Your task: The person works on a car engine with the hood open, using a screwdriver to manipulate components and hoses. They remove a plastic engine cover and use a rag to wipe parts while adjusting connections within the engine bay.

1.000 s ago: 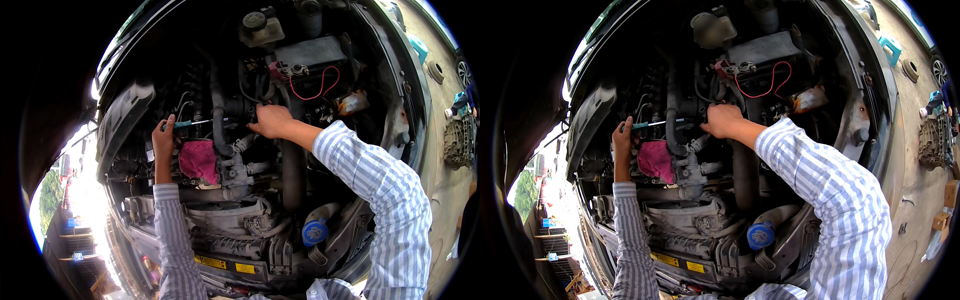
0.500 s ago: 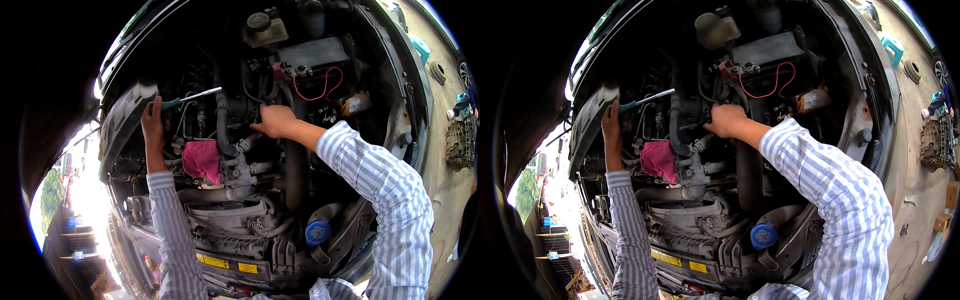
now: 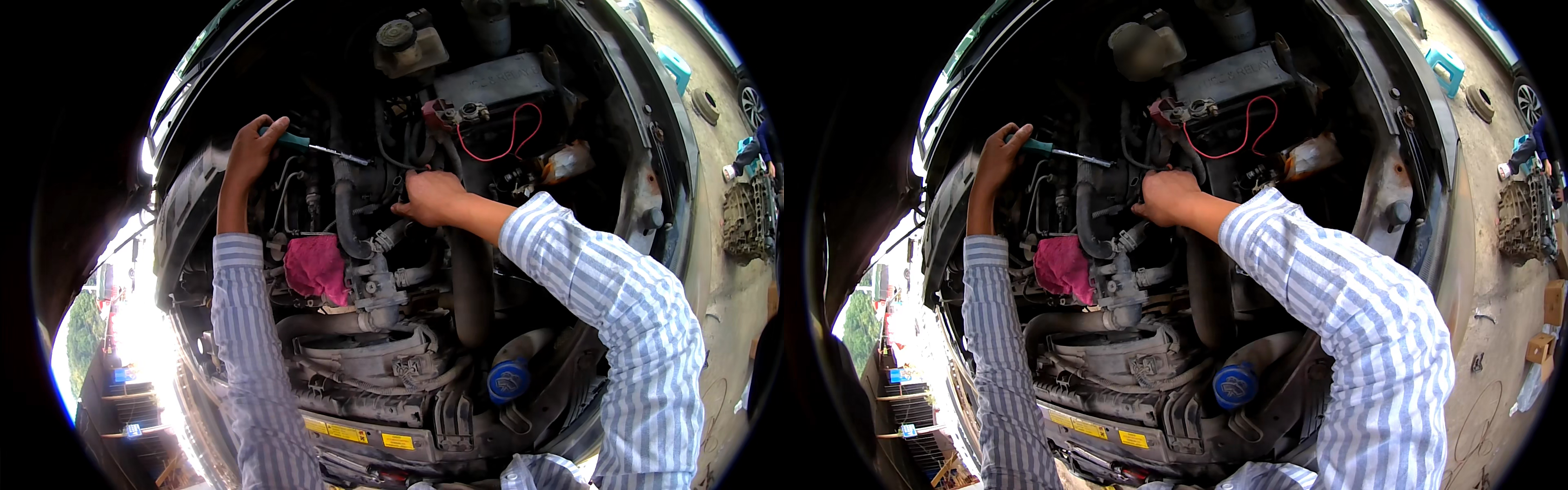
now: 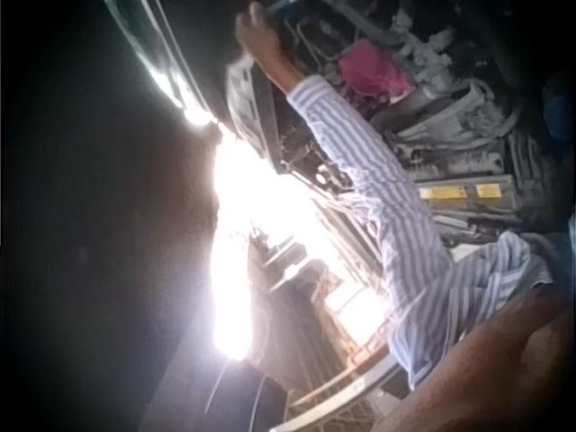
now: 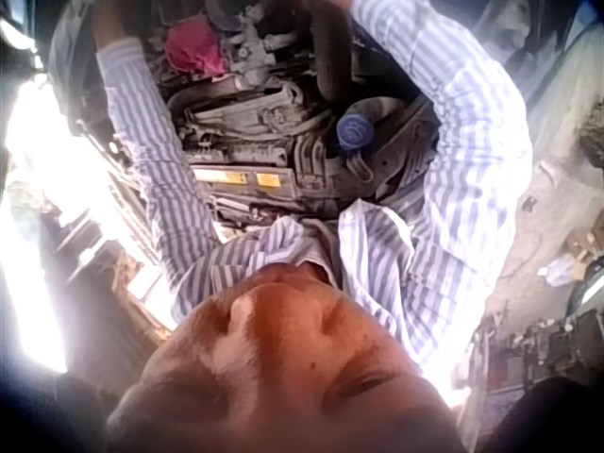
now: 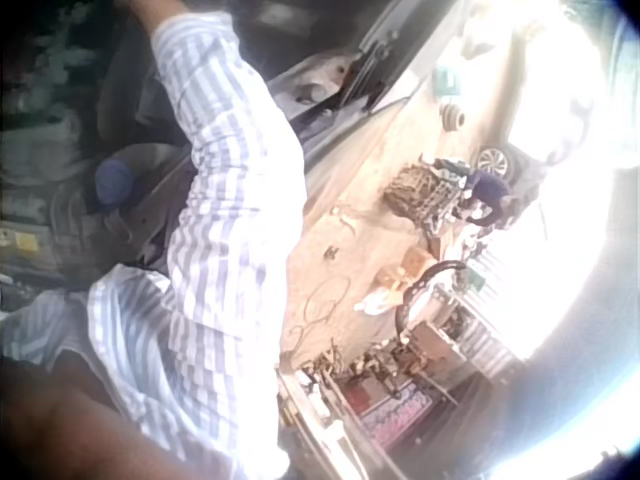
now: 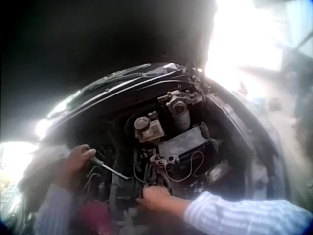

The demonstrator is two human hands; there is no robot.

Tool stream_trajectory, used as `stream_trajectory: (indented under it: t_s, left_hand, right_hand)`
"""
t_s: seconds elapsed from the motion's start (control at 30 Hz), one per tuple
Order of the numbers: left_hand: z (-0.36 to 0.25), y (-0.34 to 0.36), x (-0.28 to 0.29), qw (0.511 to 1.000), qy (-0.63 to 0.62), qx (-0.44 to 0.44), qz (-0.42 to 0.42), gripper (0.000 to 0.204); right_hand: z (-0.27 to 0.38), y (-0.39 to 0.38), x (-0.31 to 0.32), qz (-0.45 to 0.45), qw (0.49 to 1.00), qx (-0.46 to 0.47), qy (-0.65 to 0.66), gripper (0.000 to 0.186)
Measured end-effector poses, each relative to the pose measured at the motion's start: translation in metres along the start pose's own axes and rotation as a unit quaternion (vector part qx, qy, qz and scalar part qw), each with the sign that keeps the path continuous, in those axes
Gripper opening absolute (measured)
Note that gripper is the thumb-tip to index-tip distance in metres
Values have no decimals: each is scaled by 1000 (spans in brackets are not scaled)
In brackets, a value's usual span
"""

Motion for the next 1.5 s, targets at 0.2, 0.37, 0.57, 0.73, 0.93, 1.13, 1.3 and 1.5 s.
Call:
stream_trajectory:
  t_s: [0.2, 0.37, 0.57, 0.73, 0.93, 1.13, 1.3, 1.5]
  left_hand:
    - [25, -14, -3, 994, -62, 85, 0, 41]
    - [26, -28, -5, 995, -76, 51, -38, 37]
    - [14, -29, 0, 997, -20, 59, 49, 31]
    - [6, -20, 2, 996, -13, 3, 92, 30]
    - [-8, -33, -4, 990, 14, -141, -23, 21]
    - [11, -37, -8, 997, -18, -45, 59, 25]
    - [29, -22, -3, 996, 50, 28, 70, 25]
    - [21, -31, -5, 997, -49, -62, -3, 30]
  right_hand:
    - [0, -1, 1, 10, 1000, -1, 4, 61]
    - [0, -1, 1, 14, 1000, -6, 4, 61]
    - [-1, -1, -1, 7, 1000, -9, 3, 62]
    - [-2, 1, -4, 17, 1000, -5, 9, 63]
    - [-1, 1, -1, -20, 1000, 20, 12, 64]
    - [-2, -1, -3, -4, 1000, 8, 19, 61]
    - [-1, -1, -1, -6, 1000, 10, 18, 60]
    - [-3, 0, -3, 1, 1000, -2, 27, 58]
Point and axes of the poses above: each hand's wrist, its own y-axis towards the middle knuckle, its own x-axis out of the back of the hand, z = x × y, the point moved 6 cm from there along y, towards the middle knuckle, and after that the axes turned 3 degrees about x, right-handed, at the moved point
